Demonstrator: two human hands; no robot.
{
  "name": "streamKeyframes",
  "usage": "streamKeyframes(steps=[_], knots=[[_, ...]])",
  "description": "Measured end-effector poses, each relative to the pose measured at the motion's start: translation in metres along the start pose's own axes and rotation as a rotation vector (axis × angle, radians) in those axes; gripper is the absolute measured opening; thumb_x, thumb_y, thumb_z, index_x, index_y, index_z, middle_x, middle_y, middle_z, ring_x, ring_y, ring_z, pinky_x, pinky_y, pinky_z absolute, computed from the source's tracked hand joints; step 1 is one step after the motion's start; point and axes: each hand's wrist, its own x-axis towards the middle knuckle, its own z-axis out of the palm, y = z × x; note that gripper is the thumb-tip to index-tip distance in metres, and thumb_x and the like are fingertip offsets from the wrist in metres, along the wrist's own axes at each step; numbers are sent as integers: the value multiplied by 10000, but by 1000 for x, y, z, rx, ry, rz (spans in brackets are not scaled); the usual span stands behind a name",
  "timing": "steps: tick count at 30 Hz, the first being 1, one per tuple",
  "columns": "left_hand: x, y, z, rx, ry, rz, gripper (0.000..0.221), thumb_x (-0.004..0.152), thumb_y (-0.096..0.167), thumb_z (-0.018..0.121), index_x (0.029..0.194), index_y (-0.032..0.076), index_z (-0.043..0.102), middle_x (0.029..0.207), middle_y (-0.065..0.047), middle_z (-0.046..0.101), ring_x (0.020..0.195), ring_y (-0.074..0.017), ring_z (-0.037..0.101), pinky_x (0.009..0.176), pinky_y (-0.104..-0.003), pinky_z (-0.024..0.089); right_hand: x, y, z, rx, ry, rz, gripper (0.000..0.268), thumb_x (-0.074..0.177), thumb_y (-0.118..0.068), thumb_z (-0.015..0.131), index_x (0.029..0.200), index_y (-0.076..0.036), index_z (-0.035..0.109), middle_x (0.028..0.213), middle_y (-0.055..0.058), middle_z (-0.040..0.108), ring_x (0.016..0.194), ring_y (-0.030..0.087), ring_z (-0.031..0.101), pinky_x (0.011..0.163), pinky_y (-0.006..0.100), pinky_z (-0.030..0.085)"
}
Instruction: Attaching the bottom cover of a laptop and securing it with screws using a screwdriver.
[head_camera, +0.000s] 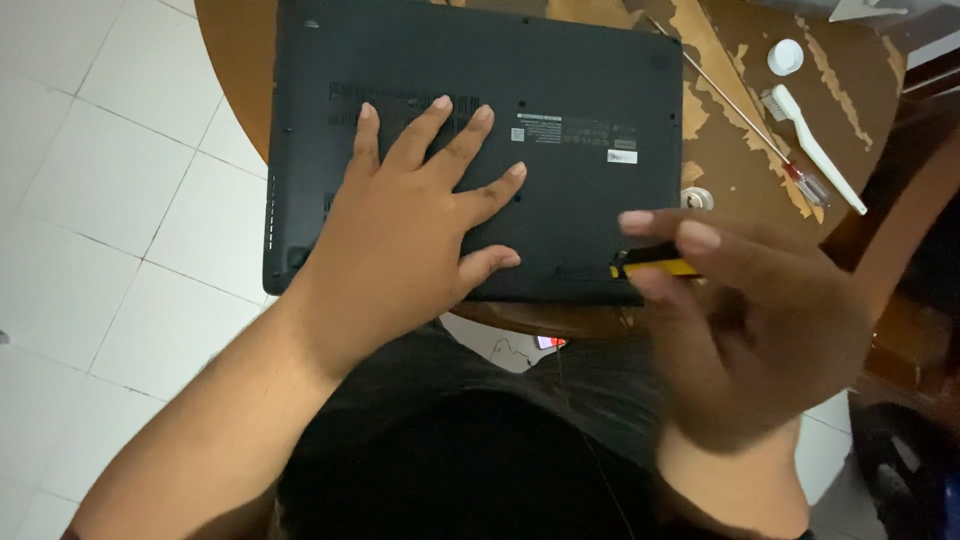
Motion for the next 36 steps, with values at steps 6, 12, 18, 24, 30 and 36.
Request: streamKeyframes(steps=[6,12,18,24,30,36], knots=[[0,0,-1,-11,-25,0,626,941,599,595,1467,259,581,1589,-180,431,1471,-418,333,1116,-732,229,25,-8,-3,56,-326,18,507,1062,-9,623,1387,-111,248,1185,234,656,980,248,731,864,316,560],[-4,-2,4,-12,10,25,618,980,604,562,1486,249,574,1592,-187,438,1480,-428,340,1133,-737,202,11,-4,2,-44,231,41,126,1184,54,465,1155,171,429,981,349,608,763,357,702,680,423,641],[-7,0,6,-13,83,42,595,986,578,593,1464,224,614,1567,-197,492,1473,-440,378,1133,-744,223,-33,62,-43,68,567,433,401,1184,-448,608,1224,-62,510,1154,183,576,773,228,566,732,344,555],[-21,34,-2,-13,221,27,136,946,115,743,1068,80,792,1015,-125,733,983,-325,678,1017,-496,548,9,36,-36,-222,846,955,288,968,-449,562,1072,-228,714,748,1,694,537,139,686,369,262,390],[-45,67,-1,317,118,-113,246,993,289,659,1133,113,758,1132,-79,733,1073,-237,695,1010,-347,565,-39,106,-61,-249,672,405,313,1206,-311,601,1105,-20,657,977,105,624,756,175,586,654,317,542],[-51,80,5,423,27,-114,402,845,42,754,1245,32,712,1240,-156,710,1135,-295,727,884,-367,644,-31,83,-48,-93,459,242,396,1316,31,582,1467,-175,279,1220,327,518,804,356,557,702,456,573]])
